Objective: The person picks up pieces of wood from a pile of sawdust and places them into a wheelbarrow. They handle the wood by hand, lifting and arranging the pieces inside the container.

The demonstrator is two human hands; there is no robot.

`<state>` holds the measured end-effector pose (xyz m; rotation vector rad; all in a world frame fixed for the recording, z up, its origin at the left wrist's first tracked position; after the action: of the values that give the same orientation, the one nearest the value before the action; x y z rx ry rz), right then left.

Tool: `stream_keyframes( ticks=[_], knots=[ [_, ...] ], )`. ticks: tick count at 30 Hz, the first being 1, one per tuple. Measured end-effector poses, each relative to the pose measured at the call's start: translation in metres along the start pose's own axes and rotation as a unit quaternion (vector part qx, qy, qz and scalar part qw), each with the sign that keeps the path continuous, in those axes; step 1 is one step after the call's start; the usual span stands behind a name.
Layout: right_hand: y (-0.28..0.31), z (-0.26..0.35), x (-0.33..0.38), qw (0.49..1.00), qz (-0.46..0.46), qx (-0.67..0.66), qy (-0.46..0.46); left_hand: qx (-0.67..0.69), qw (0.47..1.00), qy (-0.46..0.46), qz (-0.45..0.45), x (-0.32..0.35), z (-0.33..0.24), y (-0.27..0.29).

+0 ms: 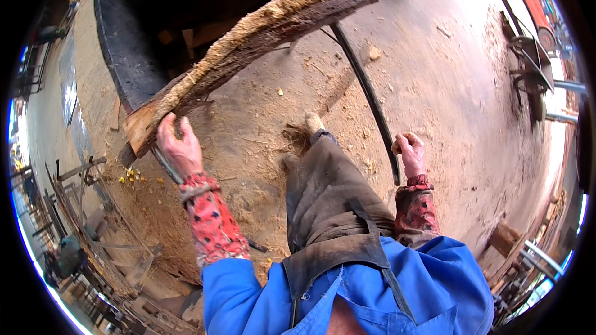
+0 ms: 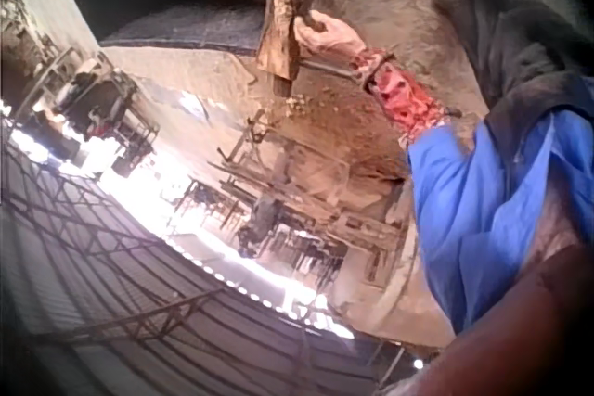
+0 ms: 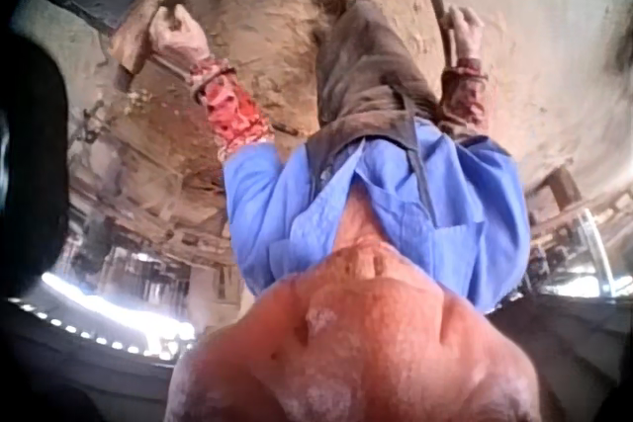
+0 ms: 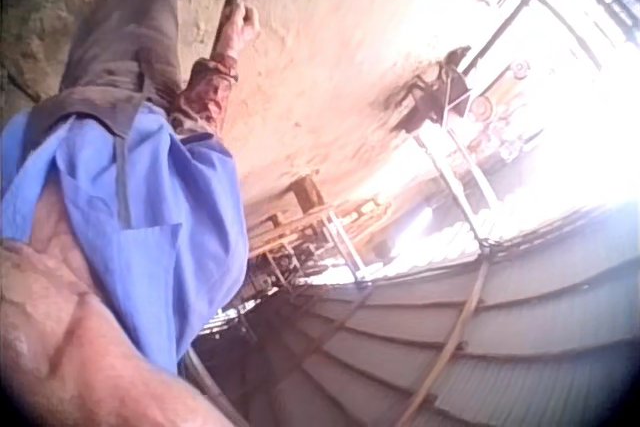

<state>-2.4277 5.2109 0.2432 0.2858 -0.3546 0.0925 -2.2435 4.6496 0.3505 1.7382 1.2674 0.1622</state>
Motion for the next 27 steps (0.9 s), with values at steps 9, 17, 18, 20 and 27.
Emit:
stream_keyframes(
  ticks=[9,17,18,20,27],
  knots=[
    [0.064,-0.029,-0.004,0.996,0.007,0.088,-0.025,0.360,0.868,0.218,0.266,0.162,-0.095,-0.155],
    [0.095,-0.108,-0.112,0.996,0.068,0.040,-0.038,0.376,0.790,0.333,0.351,0.244,-0.192,-0.297],
    [0.102,-0.126,-0.132,0.992,0.094,0.079,-0.018,0.377,0.776,0.358,0.358,0.260,-0.202,-0.309],
    [0.114,-0.164,-0.169,0.984,0.146,0.090,-0.053,0.388,0.754,0.383,0.365,0.284,-0.227,-0.332],
    [0.204,-0.292,-0.245,0.926,0.231,0.295,-0.043,0.390,0.769,0.443,0.245,0.321,-0.276,-0.357]
  ],
)
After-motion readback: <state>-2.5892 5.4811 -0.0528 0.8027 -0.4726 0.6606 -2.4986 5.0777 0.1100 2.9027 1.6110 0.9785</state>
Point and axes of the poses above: each hand's wrist, its own x-axis away from the middle knuckle, its own y-axis out of the back of the hand, z = x × y, the point moved 7 cm from there along -x, towards the middle knuckle, and after that the axes turned 5 degrees about y, right-handed, at the moved point
